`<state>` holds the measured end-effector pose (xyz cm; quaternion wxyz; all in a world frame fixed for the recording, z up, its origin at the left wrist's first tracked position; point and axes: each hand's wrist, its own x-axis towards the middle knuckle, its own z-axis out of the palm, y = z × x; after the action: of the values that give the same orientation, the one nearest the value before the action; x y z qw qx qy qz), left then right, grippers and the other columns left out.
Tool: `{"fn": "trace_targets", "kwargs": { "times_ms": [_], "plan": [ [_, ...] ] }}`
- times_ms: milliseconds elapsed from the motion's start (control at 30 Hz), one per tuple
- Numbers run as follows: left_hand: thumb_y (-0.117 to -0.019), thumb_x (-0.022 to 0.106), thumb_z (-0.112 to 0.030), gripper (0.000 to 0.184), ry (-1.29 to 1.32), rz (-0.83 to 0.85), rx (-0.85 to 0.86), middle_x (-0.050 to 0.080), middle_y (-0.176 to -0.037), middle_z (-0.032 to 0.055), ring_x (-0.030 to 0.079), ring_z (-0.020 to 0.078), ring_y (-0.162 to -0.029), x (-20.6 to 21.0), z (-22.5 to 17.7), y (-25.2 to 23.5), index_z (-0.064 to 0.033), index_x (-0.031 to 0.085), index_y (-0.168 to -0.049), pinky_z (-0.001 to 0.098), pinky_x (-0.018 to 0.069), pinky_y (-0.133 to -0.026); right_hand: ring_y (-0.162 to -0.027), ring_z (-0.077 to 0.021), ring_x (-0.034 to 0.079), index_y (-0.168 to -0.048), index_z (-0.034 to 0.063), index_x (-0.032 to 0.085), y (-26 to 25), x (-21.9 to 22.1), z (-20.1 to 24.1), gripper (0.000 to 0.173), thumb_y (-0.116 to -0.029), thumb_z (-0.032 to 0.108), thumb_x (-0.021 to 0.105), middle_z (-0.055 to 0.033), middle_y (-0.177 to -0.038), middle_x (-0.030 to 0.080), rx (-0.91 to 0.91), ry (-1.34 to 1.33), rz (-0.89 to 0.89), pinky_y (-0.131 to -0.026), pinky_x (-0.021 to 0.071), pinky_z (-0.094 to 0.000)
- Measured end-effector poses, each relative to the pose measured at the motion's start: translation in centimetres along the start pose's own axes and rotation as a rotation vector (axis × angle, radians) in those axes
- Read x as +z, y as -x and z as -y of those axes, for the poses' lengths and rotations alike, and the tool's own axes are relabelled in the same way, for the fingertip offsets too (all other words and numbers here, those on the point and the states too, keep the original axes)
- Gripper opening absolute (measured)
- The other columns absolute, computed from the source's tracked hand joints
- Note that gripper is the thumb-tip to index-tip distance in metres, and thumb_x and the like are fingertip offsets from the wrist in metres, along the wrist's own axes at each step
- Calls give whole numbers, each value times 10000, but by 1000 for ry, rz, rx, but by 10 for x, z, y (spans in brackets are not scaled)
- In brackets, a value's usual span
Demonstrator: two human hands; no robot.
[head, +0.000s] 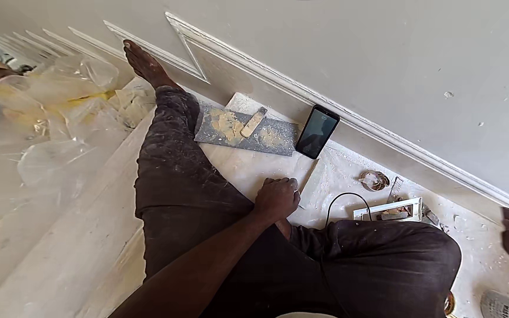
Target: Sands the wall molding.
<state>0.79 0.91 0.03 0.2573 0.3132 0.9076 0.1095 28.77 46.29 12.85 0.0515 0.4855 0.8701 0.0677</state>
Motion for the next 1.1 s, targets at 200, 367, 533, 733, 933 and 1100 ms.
{"fn": "trace_targets", "kwargs": {
  "times_ms": [200, 367, 533, 733, 933, 1100],
  "plan": [
    [-1029, 535, -329, 262, 15, -72, 21, 734, -1025, 26, 689, 206, -1001, 3, 6, 4, -154, 709, -1116, 474, 475, -1003, -1168, -509, 615, -1193, 4, 714, -1, 31, 155, 295, -1056, 186, 527, -303, -1177, 670, -637, -113, -194, -979, 478, -682],
    [-1024, 554, -323, 250, 25, -100, 30, 729, -999, 31, 687, 204, -978, 5, 5, 2, -147, 706, -1116, 468, 485, -984, -1090, -400, 686, -1116, 0, 718, -4, -8, 293, 271, -1054, 197, 542, -214, -1109, 719, -891, -196, -435, -911, 550, -556],
    [-1017, 580, -313, 240, 68, -91, 54, 734, -989, 42, 693, 226, -966, 4, 7, 0, -138, 714, -1112, 492, 495, -962, -1064, -371, 693, -1084, 25, 709, -14, -30, 352, 199, -1035, 107, 535, -171, -1077, 727, -986, -150, -483, -856, 559, -518],
    [-1014, 586, -284, 267, 122, -105, 125, 729, -935, 96, 703, 299, -906, 12, 16, -5, -80, 716, -1125, 587, 516, -906, -1050, -322, 700, -1049, 60, 744, -19, -28, 349, 208, -974, 28, 553, -119, -1093, 747, -1010, -97, -561, -845, 556, -474],
    [-987, 500, -320, 349, 73, -161, 134, 710, -860, 103, 693, 319, -824, 18, 16, -4, -67, 721, -1081, 608, 519, -822, -967, -307, 713, -999, 64, 747, -41, -7, 262, 197, -955, -1, 567, -110, -1012, 751, -1059, -101, -659, -740, 556, -438],
    [-992, 513, -287, 319, 39, -148, 104, 715, -866, 105, 697, 318, -838, 17, 13, -2, -64, 717, -1092, 611, 508, -853, -1027, -390, 704, -1089, 14, 724, -60, 15, 109, 231, -981, -15, 522, -183, -1101, 738, -824, -50, -505, -839, 547, -553]
  ]
}}
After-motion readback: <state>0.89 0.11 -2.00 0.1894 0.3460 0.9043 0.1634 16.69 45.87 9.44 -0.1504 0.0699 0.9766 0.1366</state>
